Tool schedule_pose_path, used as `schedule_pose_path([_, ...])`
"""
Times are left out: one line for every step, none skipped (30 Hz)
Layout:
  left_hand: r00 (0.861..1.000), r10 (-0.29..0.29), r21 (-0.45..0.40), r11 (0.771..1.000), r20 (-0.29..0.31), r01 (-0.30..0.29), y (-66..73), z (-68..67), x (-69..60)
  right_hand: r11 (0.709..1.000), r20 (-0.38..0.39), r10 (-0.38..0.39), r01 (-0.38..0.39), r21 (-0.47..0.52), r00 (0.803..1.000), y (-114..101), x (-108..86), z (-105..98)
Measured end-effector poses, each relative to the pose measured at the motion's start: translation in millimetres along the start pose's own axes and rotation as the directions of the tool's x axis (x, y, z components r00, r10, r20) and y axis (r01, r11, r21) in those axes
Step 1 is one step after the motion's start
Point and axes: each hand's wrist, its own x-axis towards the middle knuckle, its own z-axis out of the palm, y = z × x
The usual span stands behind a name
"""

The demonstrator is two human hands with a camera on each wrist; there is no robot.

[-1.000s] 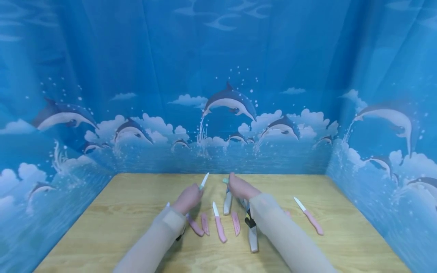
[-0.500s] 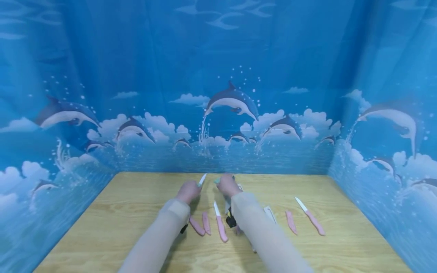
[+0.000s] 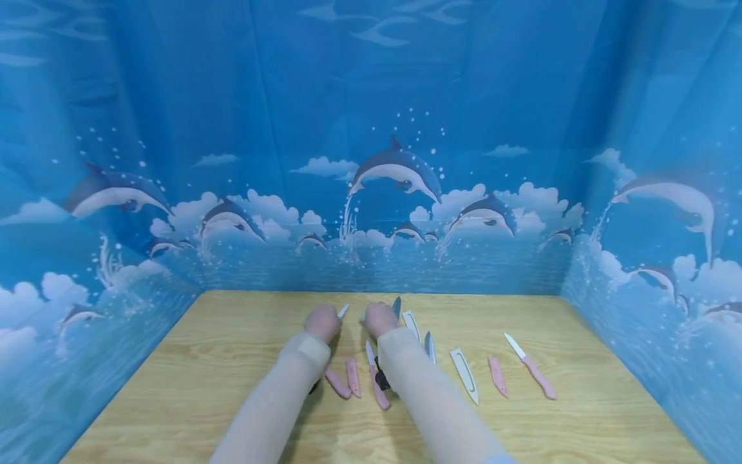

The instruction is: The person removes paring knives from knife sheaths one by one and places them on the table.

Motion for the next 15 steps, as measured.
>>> schedule_pose_path([1.0,0.004,0.013,1.0,-0.004,-0.004,2.0,0.9,0.3,1.0,0.01,0.0,0.0,-0.001,1.0,-1,-0.4,-1])
schedule_pose_path([1.0,0.009,0.024,1.0,-0.005,-0.009,4.1,1.8,0.7,1.0,0.018,-0.002,0.002,0.002,1.0,-3,-1.3,-2])
schedule_pose_path([1.0,0.007,0.036,0.999,0.003,-0.007,6.4,2.8,1.1,1.0,0.028,-0.003,0.003,0.008,1.0,-4,-1.9,-3])
schedule_pose_path([1.0,0.004,0.037,0.999,0.007,-0.004,8.4,4.1,1.5,1.0,0.035,-0.007,0.006,0.019,0.999,-4,-2.2,-3])
schedule_pose_path([1.0,-0.002,0.037,0.999,0.013,0.001,10.3,5.1,1.6,1.0,0.033,-0.015,0.014,0.02,0.999,-4,-2.2,-3])
schedule_pose_path([1.0,-0.006,0.033,0.999,0.016,0.006,12.0,6.3,1.9,1.0,0.035,-0.015,0.015,0.022,0.999,-2,-1.9,-3])
schedule_pose_path([1.0,-0.005,0.038,0.999,0.021,0.004,13.1,8.0,2.5,1.0,0.033,-0.017,0.016,0.024,0.999,0,-1.2,-1])
schedule_pose_path([1.0,-0.006,0.042,0.999,0.028,0.004,13.9,9.2,3.0,1.0,0.028,-0.019,0.018,0.023,0.999,2,-0.4,1])
schedule_pose_path([0.999,-0.009,0.044,0.999,0.034,0.008,14.5,10.6,3.5,0.999,0.025,-0.019,0.018,0.027,1.0,5,0.9,3])
schedule_pose_path([0.999,-0.01,0.046,0.999,0.036,0.008,14.8,11.6,3.8,0.999,0.019,-0.021,0.02,0.033,1.0,8,1.7,5])
schedule_pose_path([0.999,-0.013,0.055,0.998,0.043,0.01,15.0,12.6,4.5,0.999,0.012,-0.023,0.022,0.038,1.0,10,2.4,7])
schedule_pose_path([0.999,-0.012,0.066,0.998,0.047,0.009,14.5,14.0,5.4,0.999,0.012,-0.022,0.022,0.05,1.0,12,2.7,9])
schedule_pose_path([0.999,-0.011,0.074,0.997,0.051,0.007,14.3,14.7,5.5,0.998,0.007,-0.03,0.029,0.058,1.0,13,2.8,9])
schedule_pose_path([0.999,-0.011,0.071,0.997,0.05,0.008,14.1,14.5,5.1,0.997,0.004,-0.037,0.037,0.066,0.999,14,2.8,10])
schedule_pose_path([0.999,-0.011,0.07,0.998,0.05,0.007,13.7,14.5,4.9,0.996,0.002,-0.048,0.047,0.075,0.999,15,2.6,9])
